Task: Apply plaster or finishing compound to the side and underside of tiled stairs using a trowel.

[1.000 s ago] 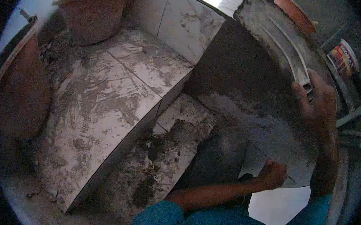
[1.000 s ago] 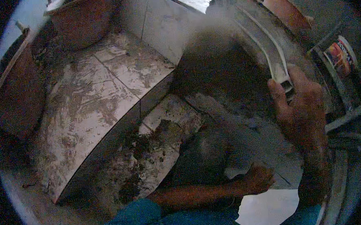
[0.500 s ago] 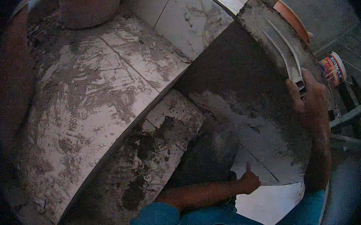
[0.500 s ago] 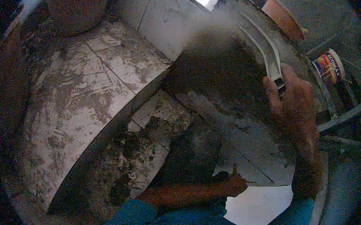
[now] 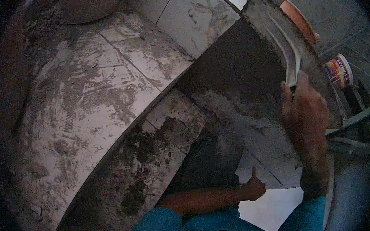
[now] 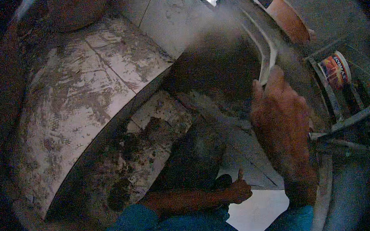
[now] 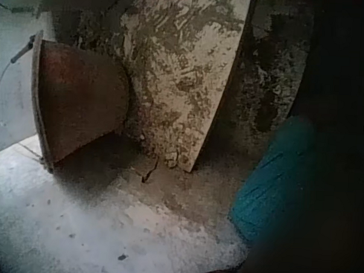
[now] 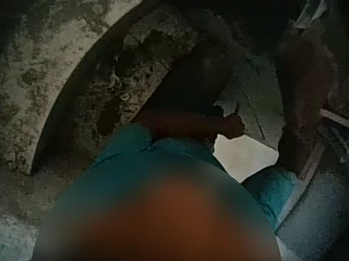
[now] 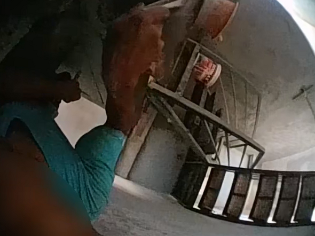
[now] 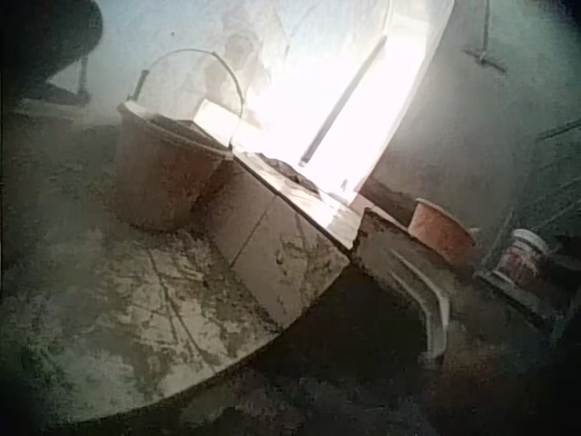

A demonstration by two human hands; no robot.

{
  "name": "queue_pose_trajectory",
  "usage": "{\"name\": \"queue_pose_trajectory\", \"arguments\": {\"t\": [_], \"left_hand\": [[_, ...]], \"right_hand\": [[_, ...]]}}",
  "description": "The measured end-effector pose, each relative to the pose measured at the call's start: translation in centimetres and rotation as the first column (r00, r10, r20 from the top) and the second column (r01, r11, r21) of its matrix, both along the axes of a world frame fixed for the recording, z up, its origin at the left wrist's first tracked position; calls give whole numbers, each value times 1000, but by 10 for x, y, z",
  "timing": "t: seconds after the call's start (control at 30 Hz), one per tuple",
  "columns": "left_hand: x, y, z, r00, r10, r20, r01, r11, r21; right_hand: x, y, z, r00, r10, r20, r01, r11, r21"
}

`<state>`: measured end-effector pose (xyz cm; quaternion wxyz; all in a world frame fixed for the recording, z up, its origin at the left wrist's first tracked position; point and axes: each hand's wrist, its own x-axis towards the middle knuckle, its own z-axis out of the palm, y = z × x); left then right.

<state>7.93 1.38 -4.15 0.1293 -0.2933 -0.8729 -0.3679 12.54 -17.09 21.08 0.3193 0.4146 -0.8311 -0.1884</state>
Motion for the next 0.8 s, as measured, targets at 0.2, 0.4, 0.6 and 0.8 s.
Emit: {"name": "queue_pose_trajectory", "arguments": {"t": [0.2,0.4,0.6,0.8], "left_hand": [[0,9,5,1000,6,21,-4,996,-94],[6,8,12,997,9,-82,-14,998,-59],[3,1,1,998,52,-36,-52,999,-13],[-3,5,1,997,-18,-79,24,997,73]], "right_hand": [[-11,3,-15,977,188,-101,-176,978,116],[-1,-34,-9,987,153,-48,-150,987,55],[10,-14,-8,997,78,-20,-79,996,-52],[-13,-63,4,923,363,-129,-382,906,-185]]}}
